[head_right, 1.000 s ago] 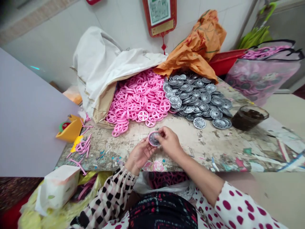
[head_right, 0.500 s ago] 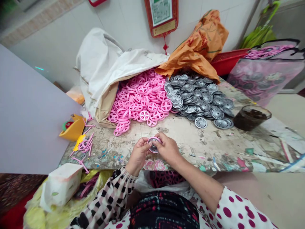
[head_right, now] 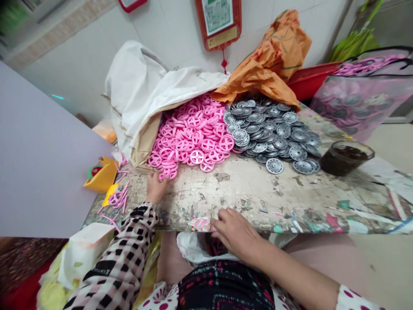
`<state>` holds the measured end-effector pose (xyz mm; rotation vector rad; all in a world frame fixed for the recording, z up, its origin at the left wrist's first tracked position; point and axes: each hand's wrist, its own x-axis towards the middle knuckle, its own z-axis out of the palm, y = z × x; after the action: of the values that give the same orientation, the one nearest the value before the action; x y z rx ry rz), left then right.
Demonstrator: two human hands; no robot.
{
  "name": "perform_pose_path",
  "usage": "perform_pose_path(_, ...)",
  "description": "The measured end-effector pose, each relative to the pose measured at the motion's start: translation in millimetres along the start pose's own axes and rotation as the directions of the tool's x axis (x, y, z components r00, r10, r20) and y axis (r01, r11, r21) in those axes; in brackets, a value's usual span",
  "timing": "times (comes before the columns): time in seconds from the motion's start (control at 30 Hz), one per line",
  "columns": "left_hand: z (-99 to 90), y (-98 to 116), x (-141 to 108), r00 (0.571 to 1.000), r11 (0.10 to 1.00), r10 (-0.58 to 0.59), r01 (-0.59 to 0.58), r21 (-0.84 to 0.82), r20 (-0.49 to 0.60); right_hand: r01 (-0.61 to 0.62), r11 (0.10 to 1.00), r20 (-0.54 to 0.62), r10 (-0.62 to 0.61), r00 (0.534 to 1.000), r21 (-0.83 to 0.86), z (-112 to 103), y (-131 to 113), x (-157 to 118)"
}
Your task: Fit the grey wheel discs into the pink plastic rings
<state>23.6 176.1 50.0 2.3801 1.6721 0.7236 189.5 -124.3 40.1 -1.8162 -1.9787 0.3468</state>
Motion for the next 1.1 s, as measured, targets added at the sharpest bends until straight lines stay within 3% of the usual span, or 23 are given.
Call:
perform_pose_path(0.1,7.0,-1.4,10.2,0.990,0.995,0.086,-0.091,0.045,0.113,-0.132,0.991,-0.153,0.134,0.979,0.024,-14.7,37.8,2.9)
perform_pose_path(0.17,12.1,-0.3,11.2,0.980,0.987,0.144,-0.152,0.046,0.141,-0.282,0.959,-0.278,0.265,0.923,-0.023,-26.3,68.9,2.4)
perform_pose_path(0.3,19.9,9.7,-3.3,0.917,0.939,0.333,-0.344,0.013,0.220,-0.678,0.705,-0.504,0.517,0.692,-0.209,-46.9,124.3,-0.8)
perform_pose_path(0.37,21.8,18.8,-16.6,0.865,0.903,0.416,-0.430,-0.014,0.280,-0.765,0.590,-0.525,0.579,0.623,-0.257,-52.1,142.5,-0.4)
perform_pose_path(0.43,22.9,28.7,-30.3,0.805,0.866,0.488,-0.495,-0.071,0.338,-0.783,0.544,-0.506,0.606,0.614,-0.300,-53.8,152.7,1.7)
perform_pose_path(0.5,24.1,36.6,-41.3,0.730,0.815,0.574,-0.551,-0.178,0.372,-0.761,0.541,-0.467,0.602,0.648,-0.358,-53.9,155.3,4.2)
perform_pose_path(0.53,24.9,39.0,-45.0,0.730,0.812,0.582,-0.543,-0.214,0.359,-0.739,0.549,-0.445,0.590,0.673,-0.390,-53.8,154.3,5.0)
perform_pose_path(0.57,25.9,40.1,-47.1,0.764,0.829,0.559,-0.510,-0.231,0.320,-0.714,0.562,-0.422,0.576,0.700,-0.418,-53.9,152.2,5.3)
perform_pose_path(0.67,29.3,36.6,-43.6,0.947,0.938,0.309,-0.288,-0.190,0.089,-0.654,0.619,-0.370,0.538,0.757,-0.435,-53.3,142.6,4.0)
perform_pose_path(0.7,30.3,33.8,-39.4,0.979,0.964,0.204,-0.201,-0.173,0.002,-0.644,0.648,-0.366,0.530,0.765,-0.407,-52.0,139.2,3.3)
perform_pose_path(0.77,32.1,27.7,-27.6,0.991,0.985,0.041,-0.061,-0.159,-0.127,-0.621,0.724,-0.378,0.508,0.774,-0.300,-46.5,133.0,2.4)
perform_pose_path(0.83,33.3,22.4,-13.9,0.984,0.983,-0.052,0.021,-0.185,-0.168,-0.577,0.803,-0.412,0.480,0.774,-0.149,-37.1,127.5,2.9)
perform_pose_path(0.97,34.0,19.6,3.6,0.993,0.956,-0.120,0.117,-0.270,0.006,-0.448,0.891,-0.459,0.431,0.777,0.079,-15.6,120.2,6.2)
perform_pose_path(1.03,33.1,23.0,2.1,0.994,0.958,-0.089,0.101,-0.267,0.055,-0.421,0.892,-0.504,0.444,0.741,0.165,-8.6,120.9,6.9)
perform_pose_path(1.1,31.5,29.2,-6.1,0.999,0.962,-0.023,0.031,-0.270,0.033,-0.436,0.855,-0.547,0.516,0.659,0.282,-5.5,125.3,6.1)
